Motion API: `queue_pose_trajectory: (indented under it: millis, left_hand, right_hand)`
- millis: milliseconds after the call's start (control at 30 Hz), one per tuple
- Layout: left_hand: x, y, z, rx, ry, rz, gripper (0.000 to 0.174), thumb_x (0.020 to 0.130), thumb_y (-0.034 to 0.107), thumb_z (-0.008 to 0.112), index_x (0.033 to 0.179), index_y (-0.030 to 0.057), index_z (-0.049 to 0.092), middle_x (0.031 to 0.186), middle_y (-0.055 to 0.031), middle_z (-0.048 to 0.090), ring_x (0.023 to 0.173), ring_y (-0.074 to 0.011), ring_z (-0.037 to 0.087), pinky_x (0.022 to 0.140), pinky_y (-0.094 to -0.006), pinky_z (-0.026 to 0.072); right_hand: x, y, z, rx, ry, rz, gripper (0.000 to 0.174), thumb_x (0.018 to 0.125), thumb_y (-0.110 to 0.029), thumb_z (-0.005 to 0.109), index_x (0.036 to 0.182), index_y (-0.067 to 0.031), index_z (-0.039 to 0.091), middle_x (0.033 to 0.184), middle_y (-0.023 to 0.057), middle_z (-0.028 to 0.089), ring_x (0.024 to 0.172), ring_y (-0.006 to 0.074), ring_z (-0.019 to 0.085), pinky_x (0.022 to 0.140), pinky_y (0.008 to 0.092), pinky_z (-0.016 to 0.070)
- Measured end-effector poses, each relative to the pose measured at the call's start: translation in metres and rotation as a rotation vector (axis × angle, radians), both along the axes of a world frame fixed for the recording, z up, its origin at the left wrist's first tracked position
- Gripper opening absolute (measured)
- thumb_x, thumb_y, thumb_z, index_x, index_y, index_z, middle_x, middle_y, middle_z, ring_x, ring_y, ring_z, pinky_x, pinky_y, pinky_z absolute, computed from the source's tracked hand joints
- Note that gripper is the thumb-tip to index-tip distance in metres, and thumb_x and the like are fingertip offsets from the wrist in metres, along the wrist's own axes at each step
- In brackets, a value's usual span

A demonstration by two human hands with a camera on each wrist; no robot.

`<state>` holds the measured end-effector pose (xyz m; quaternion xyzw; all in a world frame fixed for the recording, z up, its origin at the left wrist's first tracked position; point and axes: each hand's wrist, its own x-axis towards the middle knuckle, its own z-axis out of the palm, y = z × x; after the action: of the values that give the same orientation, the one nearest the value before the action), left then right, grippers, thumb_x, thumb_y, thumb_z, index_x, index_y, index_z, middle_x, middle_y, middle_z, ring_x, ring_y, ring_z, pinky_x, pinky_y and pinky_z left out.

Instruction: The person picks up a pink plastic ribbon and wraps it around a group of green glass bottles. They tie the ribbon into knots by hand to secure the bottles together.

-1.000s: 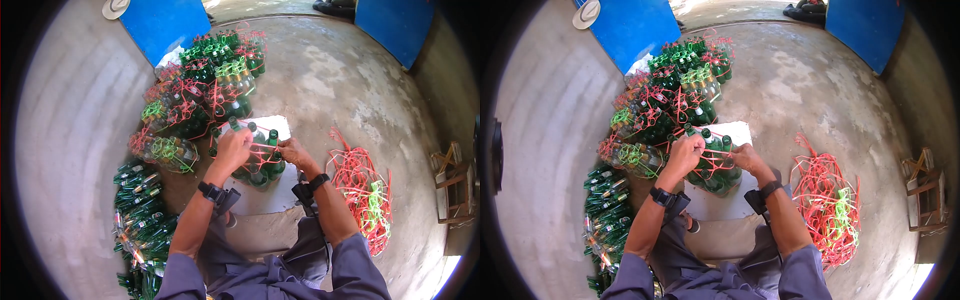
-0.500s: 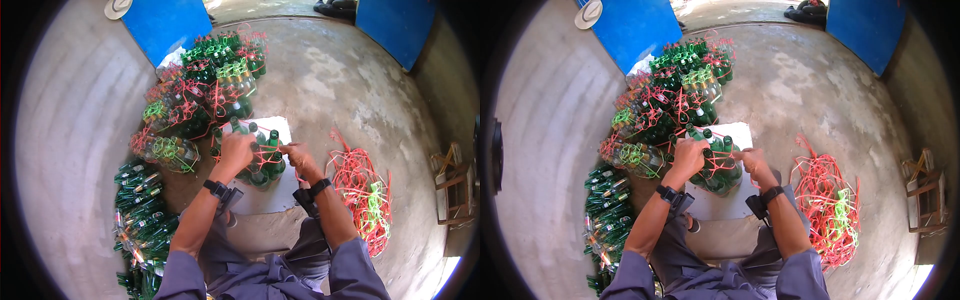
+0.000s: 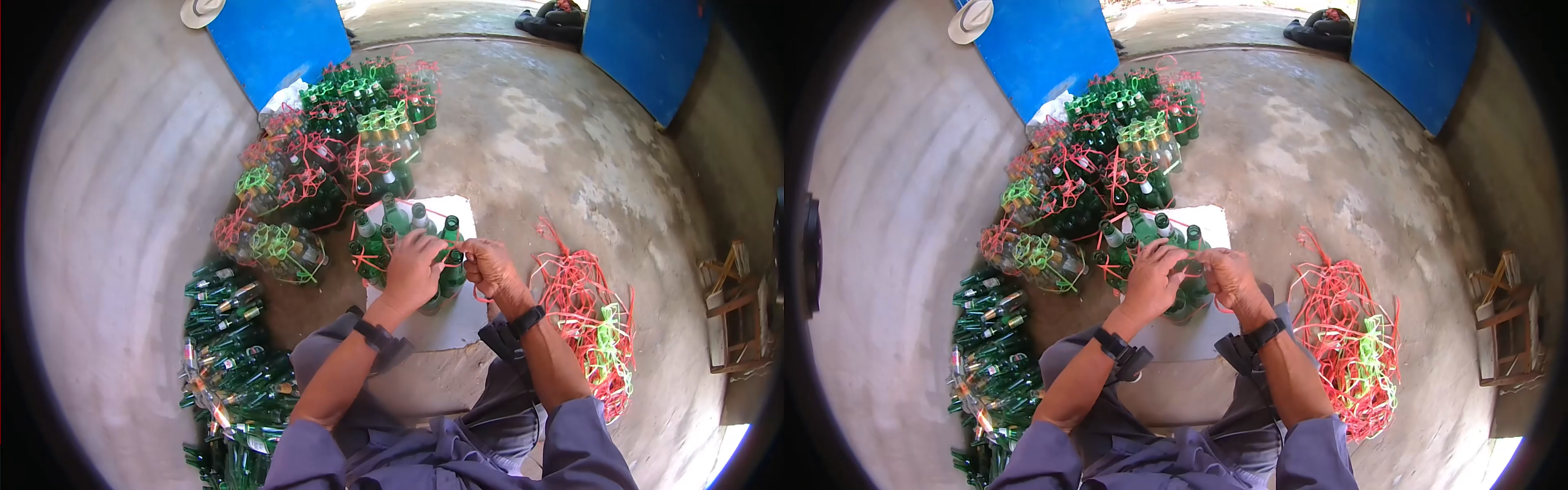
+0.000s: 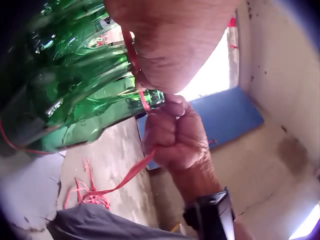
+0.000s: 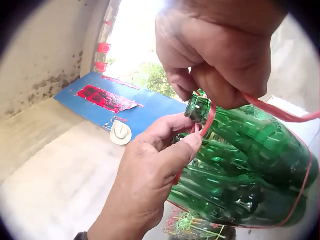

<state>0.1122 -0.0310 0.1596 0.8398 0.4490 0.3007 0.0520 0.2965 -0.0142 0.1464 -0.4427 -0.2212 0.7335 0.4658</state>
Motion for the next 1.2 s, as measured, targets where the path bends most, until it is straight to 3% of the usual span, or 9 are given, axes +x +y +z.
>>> queue_pose_trajectory:
  millis: [233, 300, 600, 733, 1100, 1200]
  left_hand:
    - [0.001, -0.002, -0.002, -0.066, -0.054, 0.022, 0.04, 0.076, 0.004, 0.071, 0.114, 0.0112, 0.062, 0.114, -0.0069, 0.062, 0.118, -0.0326, 0.052, 0.102, -0.0442, 0.0394]
    - [-0.001, -0.005, -0.003, -0.082, -0.06, 0.019, 0.04, 0.076, 0.004, 0.071, 0.114, 0.011, 0.062, 0.114, -0.0068, 0.062, 0.117, -0.0323, 0.052, 0.102, -0.0437, 0.0398]
    - [-0.003, -0.003, -0.005, -0.096, -0.067, 0.011, 0.039, 0.077, 0.006, 0.07, 0.116, 0.0104, 0.063, 0.118, -0.0069, 0.062, 0.117, -0.0327, 0.053, 0.102, -0.0439, 0.041]
    - [-0.002, -0.005, -0.005, -0.076, -0.057, 0.002, 0.044, 0.078, 0.006, 0.069, 0.121, 0.0103, 0.063, 0.122, -0.0065, 0.061, 0.12, -0.0343, 0.052, 0.103, -0.0444, 0.0414]
    - [-0.001, -0.009, -0.004, -0.077, -0.138, 0.003, 0.054, 0.077, 0.0, 0.067, 0.13, 0.0108, 0.058, 0.125, -0.0072, 0.061, 0.12, -0.0367, 0.053, 0.101, -0.044, 0.0439]
    - [-0.002, -0.011, -0.006, -0.053, -0.125, 0.015, 0.056, 0.077, 0.0, 0.067, 0.131, 0.0114, 0.056, 0.13, -0.0121, 0.057, 0.12, -0.0375, 0.053, 0.101, -0.0442, 0.0442]
  right_hand:
    - [0.0, -0.009, 0.001, -0.041, 0.103, -0.052, 0.015, 0.083, -0.003, 0.064, 0.074, -0.0081, 0.054, 0.061, -0.0045, 0.039, 0.042, 0.0059, 0.029, 0.038, 0.025, 0.0172]
    - [0.001, -0.009, -0.001, -0.056, 0.099, -0.104, 0.025, 0.084, -0.004, 0.065, 0.067, -0.0125, 0.048, 0.058, -0.0068, 0.034, 0.042, 0.0041, 0.026, 0.037, 0.0235, 0.0157]
    - [-0.002, 0.004, 0.002, -0.006, 0.078, -0.119, 0.023, 0.083, -0.004, 0.064, 0.068, -0.0118, 0.049, 0.058, -0.0059, 0.038, 0.041, 0.0046, 0.025, 0.036, 0.0233, 0.0148]
    - [0.006, 0.02, -0.014, -0.061, 0.103, -0.137, 0.025, 0.083, -0.006, 0.064, 0.066, -0.0129, 0.048, 0.055, -0.0065, 0.035, 0.04, 0.0049, 0.023, 0.036, 0.0238, 0.0144]
    - [0.007, 0.047, -0.029, -0.101, 0.189, -0.131, 0.014, 0.089, -0.005, 0.057, 0.075, -0.0055, 0.057, 0.058, -0.0047, 0.04, 0.04, 0.0053, 0.024, 0.036, 0.024, 0.0162]
    - [0.003, 0.044, -0.022, -0.069, 0.153, -0.163, 0.013, 0.089, -0.005, 0.057, 0.077, -0.0049, 0.058, 0.059, -0.0045, 0.04, 0.041, 0.0048, 0.026, 0.036, 0.0236, 0.0175]
